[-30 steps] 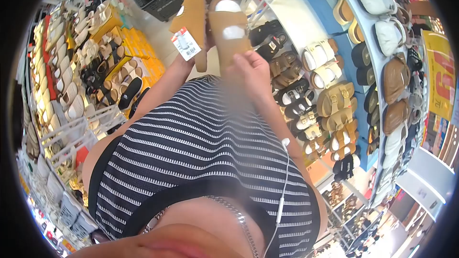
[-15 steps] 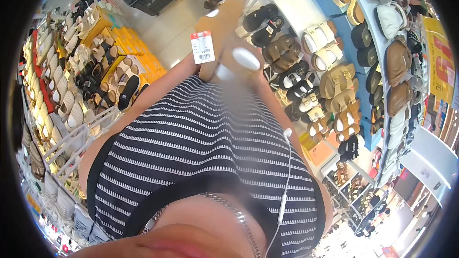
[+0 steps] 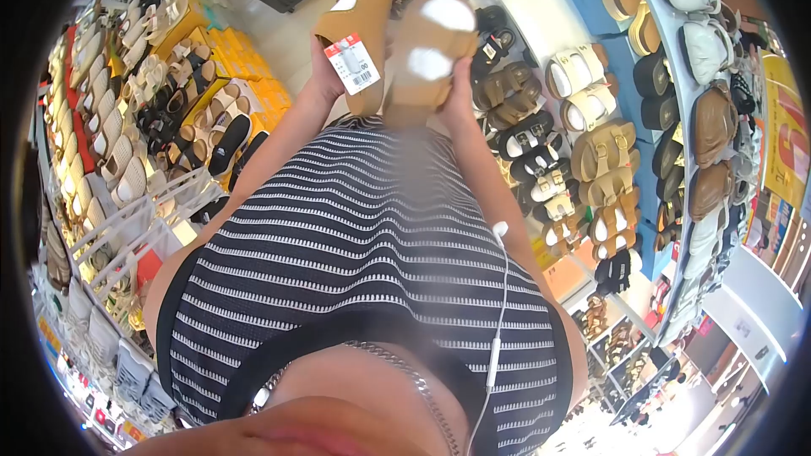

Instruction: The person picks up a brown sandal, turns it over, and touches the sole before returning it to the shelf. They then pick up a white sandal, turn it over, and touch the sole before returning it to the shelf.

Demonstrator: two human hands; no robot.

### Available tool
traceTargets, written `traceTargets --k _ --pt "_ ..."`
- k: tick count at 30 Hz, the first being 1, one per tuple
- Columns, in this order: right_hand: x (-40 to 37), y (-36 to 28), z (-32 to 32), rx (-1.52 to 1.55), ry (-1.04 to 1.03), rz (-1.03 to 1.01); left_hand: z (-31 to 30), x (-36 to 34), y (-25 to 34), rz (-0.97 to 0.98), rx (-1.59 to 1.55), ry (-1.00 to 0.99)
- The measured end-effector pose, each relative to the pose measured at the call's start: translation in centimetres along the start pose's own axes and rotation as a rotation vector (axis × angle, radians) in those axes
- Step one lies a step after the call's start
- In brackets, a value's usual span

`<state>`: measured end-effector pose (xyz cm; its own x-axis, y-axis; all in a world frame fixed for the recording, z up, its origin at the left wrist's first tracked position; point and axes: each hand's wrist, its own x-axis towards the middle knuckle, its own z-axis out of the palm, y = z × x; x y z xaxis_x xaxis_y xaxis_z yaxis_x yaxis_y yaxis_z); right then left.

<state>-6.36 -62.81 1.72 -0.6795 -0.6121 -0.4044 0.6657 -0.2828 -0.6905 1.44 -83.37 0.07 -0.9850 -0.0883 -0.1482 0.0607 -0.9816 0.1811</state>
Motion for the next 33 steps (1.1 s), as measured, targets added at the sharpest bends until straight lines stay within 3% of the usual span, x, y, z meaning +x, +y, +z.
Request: traceTargets --k 4,11,12,14,17,21,25,28,29,30,31,33 --pt "-0.3 -4.5 0.9 0.191 -0.149 -0.008 1.0 -0.2 -0.7 -0.059 0.026 -0.063" --pt "-4.8 -4.9 -1.0 0.481 -0.133 -0.08 6.3 -0.8 -6.2 -0.232 -0.154 -0.335" --pt "-5.5 -4.6 -2.2 0.501 -0.119 -0.1 6.7 -0.9 -7.0 -0.262 -0.147 -0.331" --pt "-6.9 -4.1 -5.1 0.656 -0.31 -0.064 7.6 -1.1 -8.9 -0.288 -0.128 -0.224" --pt "-10.6 -5.2 -6.9 0.681 -0.337 -0.119 8.4 -1.2 -12.7 -0.385 -0.079 -0.111" --pt "-15.4 -6.1 -9.0 0.72 -0.236 -0.208 9.7 0.0 -17.5 -0.564 -0.115 -0.171" --pt "-18.4 -5.2 -12.0 0.888 -0.229 -0.324 9.5 0.2 -21.9 -0.521 0.175 -0.166" --pt "-20.5 -4.8 -14.0 0.962 -0.278 -0.397 7.8 0.5 -25.3 -0.324 0.6 -0.212" --pt "-21.2 -4.7 -14.5 0.963 -0.272 -0.416 7.9 0.2 -26.1 -0.305 0.631 -0.168" --pt "-22.0 -4.7 -14.9 0.969 -0.269 -0.434 11.4 -1.7 -26.3 -0.371 0.601 0.074" --pt "-22.8 -4.5 -15.2 0.968 -0.261 -0.451 11.0 -1.9 -26.9 -0.387 0.607 0.07" --pt "-24.0 -4.4 -15.7 0.979 -0.248 -0.485 10.3 -2.1 -27.3 -0.163 1.074 -0.351"
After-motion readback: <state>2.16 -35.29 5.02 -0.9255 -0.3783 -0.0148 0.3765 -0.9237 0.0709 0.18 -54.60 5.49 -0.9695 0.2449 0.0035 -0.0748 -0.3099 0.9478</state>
